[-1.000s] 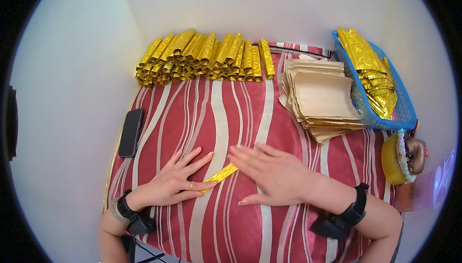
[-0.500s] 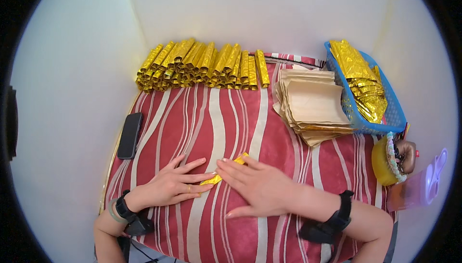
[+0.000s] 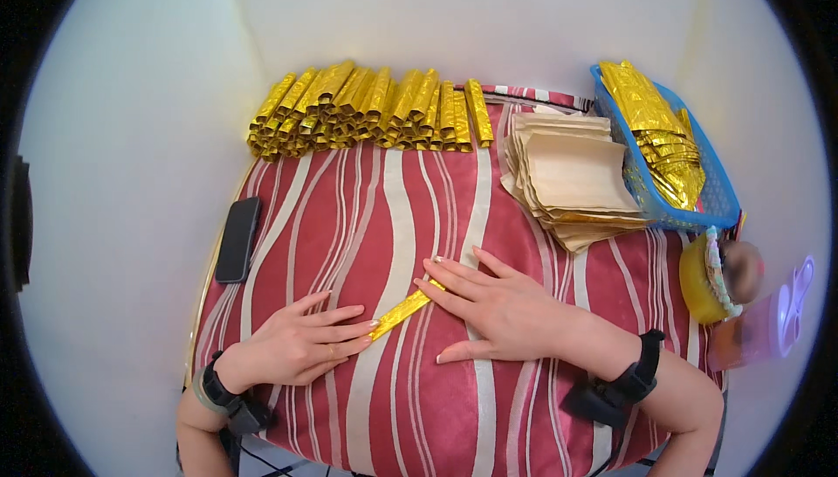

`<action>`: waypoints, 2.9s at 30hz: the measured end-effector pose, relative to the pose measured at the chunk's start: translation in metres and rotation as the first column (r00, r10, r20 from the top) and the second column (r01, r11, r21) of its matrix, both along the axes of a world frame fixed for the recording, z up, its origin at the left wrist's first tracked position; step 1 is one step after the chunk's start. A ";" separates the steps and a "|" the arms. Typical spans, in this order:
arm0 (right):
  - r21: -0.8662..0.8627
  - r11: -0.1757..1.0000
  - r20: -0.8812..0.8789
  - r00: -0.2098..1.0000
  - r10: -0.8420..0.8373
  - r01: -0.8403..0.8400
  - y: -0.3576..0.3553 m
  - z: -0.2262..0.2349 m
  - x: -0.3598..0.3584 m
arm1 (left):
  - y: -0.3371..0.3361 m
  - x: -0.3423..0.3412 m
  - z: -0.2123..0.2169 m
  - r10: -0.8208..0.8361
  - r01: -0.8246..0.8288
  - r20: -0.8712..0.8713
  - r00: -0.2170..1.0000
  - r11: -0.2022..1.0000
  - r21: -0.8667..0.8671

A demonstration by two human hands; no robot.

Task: Fold sheets of gold joss paper into specific rectangular shapes and stack them.

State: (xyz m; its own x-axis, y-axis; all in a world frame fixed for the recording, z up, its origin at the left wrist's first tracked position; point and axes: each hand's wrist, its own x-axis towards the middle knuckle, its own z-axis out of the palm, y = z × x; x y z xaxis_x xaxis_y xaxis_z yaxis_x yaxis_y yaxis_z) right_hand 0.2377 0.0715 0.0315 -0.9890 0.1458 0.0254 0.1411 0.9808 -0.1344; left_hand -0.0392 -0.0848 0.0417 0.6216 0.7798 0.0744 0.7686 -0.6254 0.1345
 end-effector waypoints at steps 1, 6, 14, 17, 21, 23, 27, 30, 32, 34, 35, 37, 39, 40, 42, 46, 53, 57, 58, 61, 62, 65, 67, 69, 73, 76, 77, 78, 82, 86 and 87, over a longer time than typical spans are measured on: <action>0.002 1.000 0.003 1.000 0.005 -0.005 -0.003 0.002 -0.001 | 0.000 0.000 0.000 -0.005 0.005 -0.003 1.000 1.000 0.001; -0.145 0.981 -0.041 0.992 0.122 -0.127 -0.030 -0.003 -0.024 | -0.001 0.000 -0.003 0.017 -0.017 0.036 0.999 1.000 -0.024; -0.100 0.995 0.033 0.999 0.029 -0.026 0.000 0.001 -0.004 | 0.000 -0.001 -0.004 0.023 -0.021 0.083 0.996 0.999 -0.026; -0.040 0.999 0.056 0.998 0.020 -0.018 0.006 0.004 0.001 | 0.001 0.000 -0.004 0.015 -0.013 0.092 0.996 1.000 -0.020; -0.006 1.000 0.040 0.999 -0.011 0.012 -0.015 0.006 -0.009 | 0.003 0.000 -0.002 0.011 -0.010 0.079 0.997 1.000 -0.006; -0.221 0.962 -0.006 0.987 0.161 -0.158 -0.032 0.002 -0.023 | 0.005 0.000 -0.001 -0.005 0.006 0.073 0.997 1.000 -0.004; -0.211 0.961 -0.080 0.983 0.167 -0.181 -0.027 -0.007 -0.020 | 0.002 0.003 -0.002 0.009 -0.010 0.094 0.996 1.000 0.006; -0.110 0.994 0.026 1.000 0.013 -0.010 0.002 -0.004 0.001 | 0.002 0.002 -0.004 0.015 -0.015 0.112 0.994 1.000 -0.004; -0.098 0.995 0.041 0.999 0.017 -0.013 0.007 -0.002 0.003 | 0.003 0.001 -0.003 0.014 -0.013 0.112 0.994 1.000 -0.009; -0.108 0.994 0.044 0.999 0.008 -0.003 0.008 -0.003 0.003 | 0.002 0.001 -0.001 0.017 -0.016 0.086 0.996 1.000 -0.010; -0.105 0.994 0.043 0.999 0.013 -0.008 0.007 -0.003 0.003 | 0.001 0.002 0.000 0.021 -0.021 0.085 0.996 1.000 -0.006; -0.106 0.994 0.032 0.999 -0.008 0.011 0.006 -0.002 0.004 | -0.002 0.003 0.000 0.027 -0.027 0.044 0.999 1.000 0.009; -0.102 0.995 0.026 0.999 -0.018 0.021 0.005 -0.002 0.005 | -0.004 0.004 0.000 0.042 -0.042 0.032 0.999 0.999 0.016; -0.101 0.994 0.021 0.999 -0.036 0.038 0.005 -0.002 0.005 | -0.005 0.004 0.001 0.050 -0.051 0.022 0.998 0.999 0.020; -0.089 0.995 0.026 0.999 -0.038 0.040 0.003 -0.002 0.005 | -0.008 0.007 0.001 0.062 -0.062 0.007 0.998 0.998 0.033; -0.046 0.998 -0.013 0.999 -0.037 0.037 0.002 -0.002 0.005 | -0.009 0.012 0.006 0.068 -0.067 -0.018 0.997 0.996 0.056; 0.067 0.993 -0.280 0.954 0.110 -0.095 0.015 0.000 0.000 | 0.011 0.022 0.020 -0.015 0.015 -0.087 0.996 1.000 -0.004; 0.366 0.920 -0.321 0.908 0.269 -0.143 0.028 0.000 -0.004 | 0.033 0.039 0.034 0.009 -0.032 -0.187 0.982 0.992 -0.122; 0.399 0.903 -0.291 0.911 0.292 -0.162 0.030 -0.001 -0.004 | 0.036 0.045 0.036 0.012 -0.035 -0.188 0.982 0.992 -0.122; 0.438 0.880 -0.282 0.901 0.330 -0.185 0.035 -0.005 -0.005 | 0.048 0.063 0.037 0.060 -0.060 -0.129 0.990 0.998 0.002; 0.445 0.877 -0.305 0.889 0.341 -0.184 0.036 -0.005 -0.005 | 0.053 0.067 0.030 0.090 -0.085 -0.176 0.980 0.996 0.037; 0.329 0.936 -0.445 0.853 0.273 -0.128 0.036 -0.002 0.000 | 0.064 0.075 0.013 0.122 -0.098 -0.231 0.965 0.989 0.111; 0.235 0.967 -0.540 0.814 0.214 -0.098 0.039 -0.006 0.000 | 0.072 0.077 0.002 0.178 -0.136 -0.238 0.955 0.974 0.182; -0.149 0.985 -0.673 0.739 -0.038 -0.085 0.037 -0.004 -0.003 | 0.074 0.075 0.008 0.216 -0.186 -0.195 0.957 0.970 0.159; -0.778 0.628 -0.367 0.794 -0.485 0.023 0.032 0.001 0.004 | 0.078 0.072 0.017 0.364 -0.336 0.155 0.918 0.925 -0.179; -0.854 0.520 -0.316 0.805 -0.502 -0.011 0.035 -0.010 0.004 | 0.082 0.070 0.004 0.399 -0.258 0.384 0.833 0.893 -0.369; -0.858 0.513 -0.310 0.804 -0.508 -0.007 0.034 -0.009 0.004 | 0.083 0.070 0.001 0.400 -0.191 0.499 0.769 0.888 -0.418; -0.842 0.539 -0.291 0.816 -0.500 0.030 0.033 -0.006 0.005 | 0.084 0.073 -0.001 0.401 -0.186 0.498 0.769 0.886 -0.426; -0.741 0.670 -0.334 0.846 -0.416 0.037 0.027 -0.004 0.004 | 0.084 0.079 0.000 0.579 -0.123 0.539 0.612 0.742 -0.659; -0.804 0.594 -0.340 0.846 -0.410 -0.035 0.025 -0.001 0.003 | 0.083 0.082 0.008 0.653 -0.092 0.480 0.586 0.642 -0.761; -0.828 0.561 -0.287 0.867 -0.408 -0.011 0.023 0.004 0.002 | 0.082 0.082 0.009 0.659 -0.095 0.477 0.581 0.637 -0.765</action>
State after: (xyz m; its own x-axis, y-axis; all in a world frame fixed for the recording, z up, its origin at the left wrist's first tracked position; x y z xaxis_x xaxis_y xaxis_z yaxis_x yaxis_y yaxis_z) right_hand 0.2401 0.0943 0.0358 -0.8459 0.5036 0.1758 0.0449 0.3957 -0.9173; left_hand 0.0431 -0.0028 0.0503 0.2275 0.9362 -0.2677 0.3973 0.1617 0.9033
